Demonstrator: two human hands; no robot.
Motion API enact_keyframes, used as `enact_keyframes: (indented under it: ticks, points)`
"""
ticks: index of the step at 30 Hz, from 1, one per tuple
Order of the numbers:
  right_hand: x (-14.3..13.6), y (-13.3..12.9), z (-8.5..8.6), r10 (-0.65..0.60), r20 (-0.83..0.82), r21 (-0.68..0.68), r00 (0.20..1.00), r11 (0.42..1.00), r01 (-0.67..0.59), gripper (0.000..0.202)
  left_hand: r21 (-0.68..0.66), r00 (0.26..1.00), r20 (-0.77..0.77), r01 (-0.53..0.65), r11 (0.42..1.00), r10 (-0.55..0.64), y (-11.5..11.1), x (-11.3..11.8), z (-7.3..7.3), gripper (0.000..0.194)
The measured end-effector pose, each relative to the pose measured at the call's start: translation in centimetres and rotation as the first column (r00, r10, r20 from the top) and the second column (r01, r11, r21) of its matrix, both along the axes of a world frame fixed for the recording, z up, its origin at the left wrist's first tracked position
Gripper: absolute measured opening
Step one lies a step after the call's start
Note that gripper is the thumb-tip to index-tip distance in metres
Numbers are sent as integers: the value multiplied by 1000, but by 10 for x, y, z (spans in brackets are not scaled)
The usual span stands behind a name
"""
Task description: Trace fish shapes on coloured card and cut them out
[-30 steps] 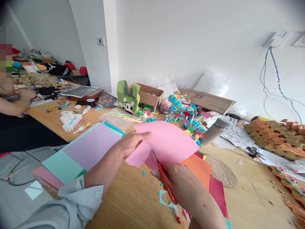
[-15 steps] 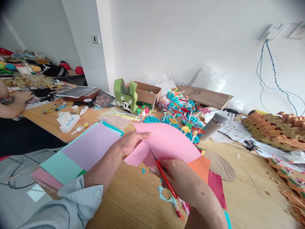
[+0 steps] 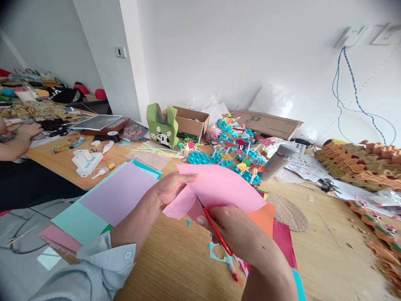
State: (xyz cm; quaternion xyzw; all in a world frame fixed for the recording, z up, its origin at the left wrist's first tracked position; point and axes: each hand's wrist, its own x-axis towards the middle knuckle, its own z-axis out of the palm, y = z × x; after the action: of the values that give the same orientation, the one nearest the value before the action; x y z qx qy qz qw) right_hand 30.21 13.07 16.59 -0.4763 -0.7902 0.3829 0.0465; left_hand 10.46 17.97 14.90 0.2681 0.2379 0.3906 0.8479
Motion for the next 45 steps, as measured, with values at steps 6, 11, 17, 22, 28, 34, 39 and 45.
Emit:
enact_keyframes:
  ticks: [6, 11, 17, 22, 28, 34, 39, 45]
  points:
    - [-3, -1, 9, 1, -75, -107, 997, 994, -9, 49, -17, 999, -35, 10, 1000, -11, 2, 0, -5, 22]
    - [-3, -2, 12, -16, -101, -159, 995, 987, 0, 47, 12, 998, -67, 21, 1000, -21, 5, -2, -14, 29]
    - [-3, -3, 13, 30, -96, -119, 995, 992, -42, 51, 69, 992, -128, 28, 997, -19, 3, -2, -15, 32]
    - [-1, -2, 10, 55, -104, -99, 993, 993, -65, 50, 42, 993, -114, -13, 999, 18, 0, 0, -5, 28]
    - [0, -1, 9, 57, -104, -80, 993, 995, -65, 55, -1, 996, -86, 6, 1000, -6, 1, 1, -4, 25]
    - [-4, -2, 11, 78, -90, -58, 993, 995, -83, 58, -20, 997, -76, 11, 1000, -13, -3, 2, 0, 23]
    - [-7, -3, 12, 72, -68, -43, 995, 996, -75, 63, -18, 998, -66, 11, 1000, -12, -3, 2, -1, 24]
    - [-8, -3, 11, 50, -85, -80, 995, 995, -57, 62, -14, 998, -66, 12, 1000, -12, -4, 2, -1, 24]
